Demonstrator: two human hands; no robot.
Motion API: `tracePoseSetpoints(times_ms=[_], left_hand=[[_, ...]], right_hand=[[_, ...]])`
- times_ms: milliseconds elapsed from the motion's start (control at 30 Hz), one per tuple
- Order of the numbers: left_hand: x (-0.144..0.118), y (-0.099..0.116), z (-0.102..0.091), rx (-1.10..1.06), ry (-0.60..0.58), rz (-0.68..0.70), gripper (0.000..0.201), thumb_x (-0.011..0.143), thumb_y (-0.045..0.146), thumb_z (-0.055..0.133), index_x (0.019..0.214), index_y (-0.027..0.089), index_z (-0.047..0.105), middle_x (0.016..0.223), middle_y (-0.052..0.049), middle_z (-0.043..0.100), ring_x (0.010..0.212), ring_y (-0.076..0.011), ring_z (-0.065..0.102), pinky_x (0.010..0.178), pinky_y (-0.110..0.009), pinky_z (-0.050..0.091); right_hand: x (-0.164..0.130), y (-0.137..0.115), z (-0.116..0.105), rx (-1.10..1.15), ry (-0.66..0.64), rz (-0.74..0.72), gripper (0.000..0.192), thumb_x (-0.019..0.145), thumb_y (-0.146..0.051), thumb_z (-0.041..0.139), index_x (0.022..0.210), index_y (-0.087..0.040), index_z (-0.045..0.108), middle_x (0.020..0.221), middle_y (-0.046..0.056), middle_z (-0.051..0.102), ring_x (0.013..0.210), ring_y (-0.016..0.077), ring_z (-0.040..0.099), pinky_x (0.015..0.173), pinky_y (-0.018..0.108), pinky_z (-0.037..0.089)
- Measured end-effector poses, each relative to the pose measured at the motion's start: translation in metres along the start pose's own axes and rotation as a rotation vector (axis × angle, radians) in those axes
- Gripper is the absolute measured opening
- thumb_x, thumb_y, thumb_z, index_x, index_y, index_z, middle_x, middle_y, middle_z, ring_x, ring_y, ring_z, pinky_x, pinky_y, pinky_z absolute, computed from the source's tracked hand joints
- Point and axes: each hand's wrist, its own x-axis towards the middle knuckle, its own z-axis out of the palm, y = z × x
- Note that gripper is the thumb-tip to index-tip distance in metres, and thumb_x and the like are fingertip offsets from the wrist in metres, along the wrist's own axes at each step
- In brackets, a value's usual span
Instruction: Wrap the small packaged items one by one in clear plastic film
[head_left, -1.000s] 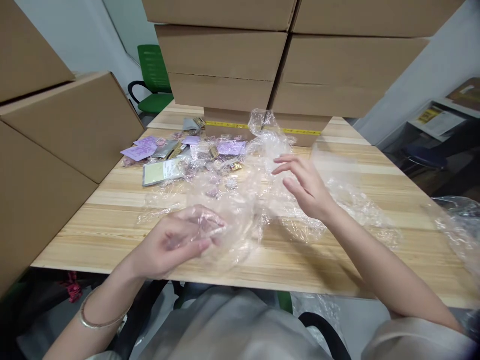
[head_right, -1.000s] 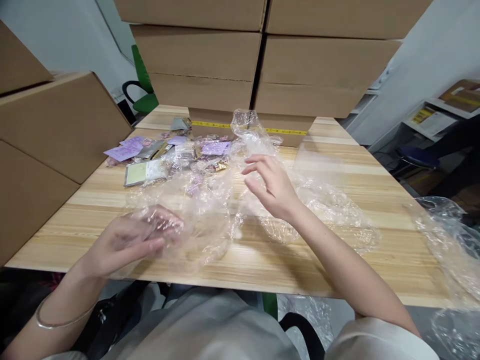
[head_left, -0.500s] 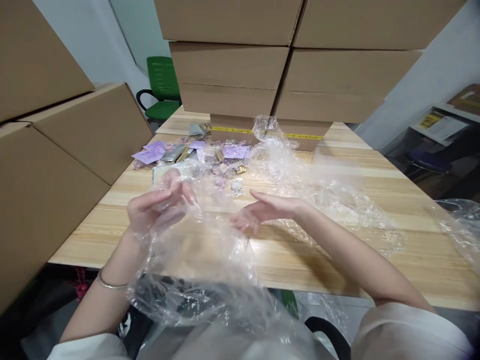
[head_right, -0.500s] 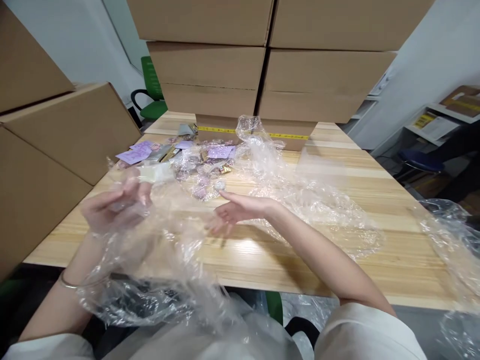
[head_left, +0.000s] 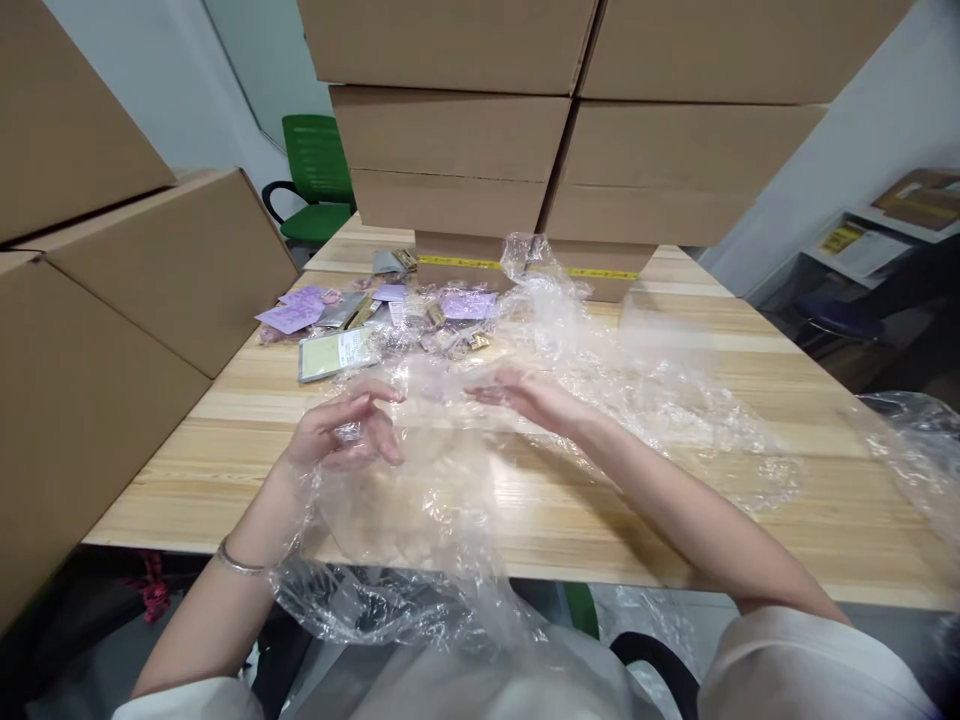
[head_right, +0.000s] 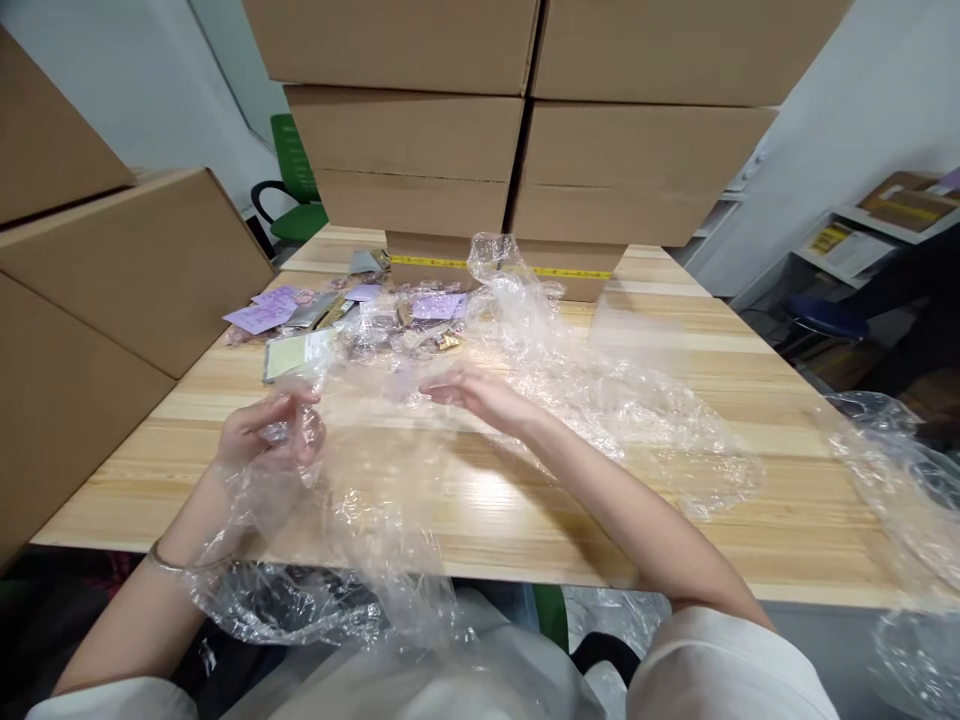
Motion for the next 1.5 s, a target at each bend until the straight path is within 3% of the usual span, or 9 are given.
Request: tracePoseSetpoints(times_ms=[167, 367, 533, 700, 867, 1000, 1100, 1333, 1500], left_hand=[[0.016, 0.0, 0.0, 0.36, 0.348, -0.195, 0.031, 0.09, 0.044, 0.062, 0.107, 0.019, 0.07, 0.094, -0.008, 0.077, 0.029, 0.0013, 0.028, 0.029, -0.016, 0.012], [0.033, -0.035, -0.01, 0.392, 0.519, -0.268, 0.045, 0.088, 0.058, 0.06, 0.12, 0.026, 0.058, 0.117, -0.007, 0.071, 0.037, -0.0074, 0.052, 0.032, -0.022, 0.036], [0.036, -0.055, -0.027, 0.764, 0.487, -0.2, 0.04, 0.095, 0.058, 0.045, 0.106, 0.023, 0.06, 0.09, -0.002, 0.071, 0.039, -0.0093, 0.051, 0.036, -0.023, 0.034], [0.032, -0.034, -0.051, 1.186, 0.583, -0.025, 0.037, 0.095, 0.048, 0.045, 0.079, 0.019, 0.062, 0.063, 0.0, 0.056, 0.06, -0.0153, 0.056, 0.057, -0.024, 0.041], [0.033, 0.015, -0.128, 1.504, 0.872, -0.008, 0.044, 0.093, 0.044, 0.04, 0.115, 0.015, 0.064, 0.09, -0.008, 0.069, 0.08, -0.0215, 0.065, 0.075, -0.03, 0.049], [0.046, 0.036, -0.188, 1.645, 0.454, -0.276, 0.086, 0.071, 0.051, 0.064, 0.145, 0.013, 0.044, 0.147, -0.017, 0.049, 0.131, -0.0344, 0.049, 0.108, -0.041, 0.039], [0.058, 0.034, -0.197, 1.624, 0.246, -0.377, 0.1, 0.064, 0.054, 0.069, 0.152, 0.022, 0.036, 0.153, -0.011, 0.044, 0.138, -0.0336, 0.043, 0.113, -0.04, 0.035], [0.059, 0.019, -0.16, 1.784, 0.232, -0.528, 0.119, 0.058, 0.065, 0.073, 0.157, 0.021, 0.024, 0.14, -0.019, 0.051, 0.131, -0.0418, 0.047, 0.107, -0.048, 0.038], [0.042, 0.045, -0.159, 1.655, 0.368, -0.379, 0.087, 0.063, 0.052, 0.073, 0.141, 0.021, 0.049, 0.121, -0.015, 0.063, 0.115, -0.0369, 0.059, 0.097, -0.041, 0.046]], right_hand=[[0.007, -0.049, -0.04, 0.148, 0.46, -0.267, 0.025, 0.087, -0.047, 0.065, 0.086, -0.024, 0.057, 0.086, -0.001, 0.067, 0.071, 0.0126, 0.066, 0.064, 0.026, 0.056], [-0.017, -0.034, -0.047, 0.141, 0.099, 0.138, 0.079, 0.077, -0.084, 0.046, 0.114, -0.016, 0.066, 0.117, 0.017, 0.069, 0.104, 0.0316, 0.067, 0.081, 0.046, 0.056], [-0.031, 0.0, -0.053, -0.154, 0.148, 0.254, 0.042, 0.071, -0.047, 0.079, 0.102, -0.018, 0.072, 0.067, 0.002, 0.067, 0.054, 0.0143, 0.058, 0.052, 0.026, 0.048], [-0.035, 0.013, -0.07, -0.189, 0.477, 0.092, 0.046, 0.082, -0.048, 0.067, 0.12, -0.022, 0.066, 0.047, -0.01, 0.032, 0.035, 0.0073, 0.021, 0.033, 0.023, 0.014], [-0.033, 0.037, -0.085, -0.02, 0.673, -0.045, 0.047, 0.08, -0.047, 0.067, 0.12, -0.025, 0.059, 0.047, -0.012, 0.036, 0.031, 0.0078, 0.023, 0.032, 0.025, 0.017], [-0.03, 0.049, -0.09, -0.006, 0.684, -0.077, 0.043, 0.079, -0.049, 0.068, 0.114, -0.025, 0.06, 0.047, -0.012, 0.038, 0.03, 0.0083, 0.027, 0.033, 0.026, 0.021], [-0.03, 0.051, -0.092, 0.022, 0.669, -0.079, 0.044, 0.078, -0.049, 0.07, 0.114, -0.024, 0.061, 0.047, -0.012, 0.04, 0.029, 0.0081, 0.026, 0.031, 0.026, 0.019], [-0.032, 0.051, -0.091, 0.041, 0.648, -0.057, 0.044, 0.079, -0.047, 0.07, 0.115, -0.024, 0.063, 0.046, -0.011, 0.04, 0.029, 0.0088, 0.027, 0.028, 0.027, 0.023], [-0.032, 0.046, -0.087, 0.037, 0.642, -0.023, 0.04, 0.078, -0.046, 0.07, 0.111, -0.025, 0.063, 0.045, -0.01, 0.041, 0.029, 0.0098, 0.027, 0.029, 0.029, 0.024]])
